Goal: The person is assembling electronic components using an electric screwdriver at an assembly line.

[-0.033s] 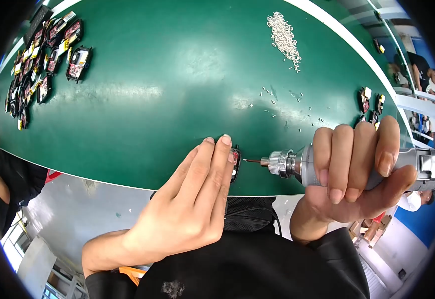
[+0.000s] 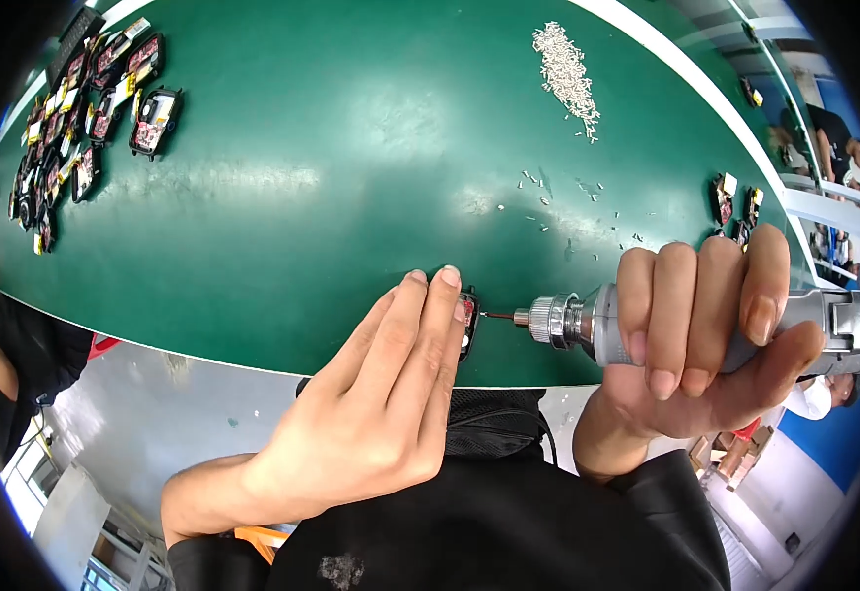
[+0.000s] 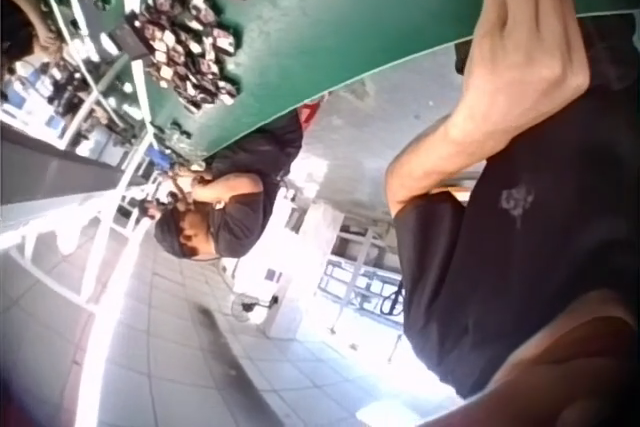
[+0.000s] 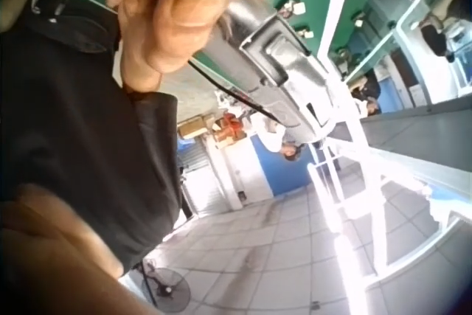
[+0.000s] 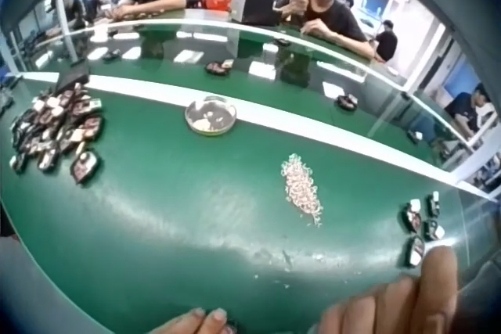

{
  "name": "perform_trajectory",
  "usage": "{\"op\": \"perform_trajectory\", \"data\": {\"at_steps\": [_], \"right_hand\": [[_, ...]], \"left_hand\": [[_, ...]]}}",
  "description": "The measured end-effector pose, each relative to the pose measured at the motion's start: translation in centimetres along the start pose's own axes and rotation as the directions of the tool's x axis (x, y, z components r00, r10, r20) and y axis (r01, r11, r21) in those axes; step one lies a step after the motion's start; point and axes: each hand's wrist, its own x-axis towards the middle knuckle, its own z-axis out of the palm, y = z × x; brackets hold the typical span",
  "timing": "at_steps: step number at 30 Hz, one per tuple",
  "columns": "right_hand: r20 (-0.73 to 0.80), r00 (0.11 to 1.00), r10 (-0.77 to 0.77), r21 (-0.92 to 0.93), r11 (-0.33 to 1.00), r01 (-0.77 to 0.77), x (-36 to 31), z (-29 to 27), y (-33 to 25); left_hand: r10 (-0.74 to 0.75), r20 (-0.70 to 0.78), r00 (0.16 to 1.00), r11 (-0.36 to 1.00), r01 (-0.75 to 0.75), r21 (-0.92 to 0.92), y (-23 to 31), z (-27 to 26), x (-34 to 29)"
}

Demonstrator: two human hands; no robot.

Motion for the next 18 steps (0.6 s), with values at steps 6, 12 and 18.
{"op": "perform_trajectory", "data": {"at_steps": [6, 12, 18], "right_hand": [[0.019, 0.998, 0.054, 0.031, 0.998, -0.055, 0.5, -0.3, 1.1], [0.027, 0.996, 0.09, -0.014, 0.996, -0.089, 0.6, -0.5, 0.8], [0.021, 0.992, 0.12, -0.129, 0.985, -0.117, 0.4, 0.3, 0.8]], "left_hand": [[-0.039, -0.031, 0.999, 0.998, 0.037, -0.046, 0.0, 0.4, -0.1], [-0.046, -0.071, 0.996, 0.997, 0.041, -0.066, -0.1, 0.7, 0.2], [-0.036, -0.109, 0.993, 0.997, 0.028, -0.077, -0.5, 1.1, -0.1]]}}
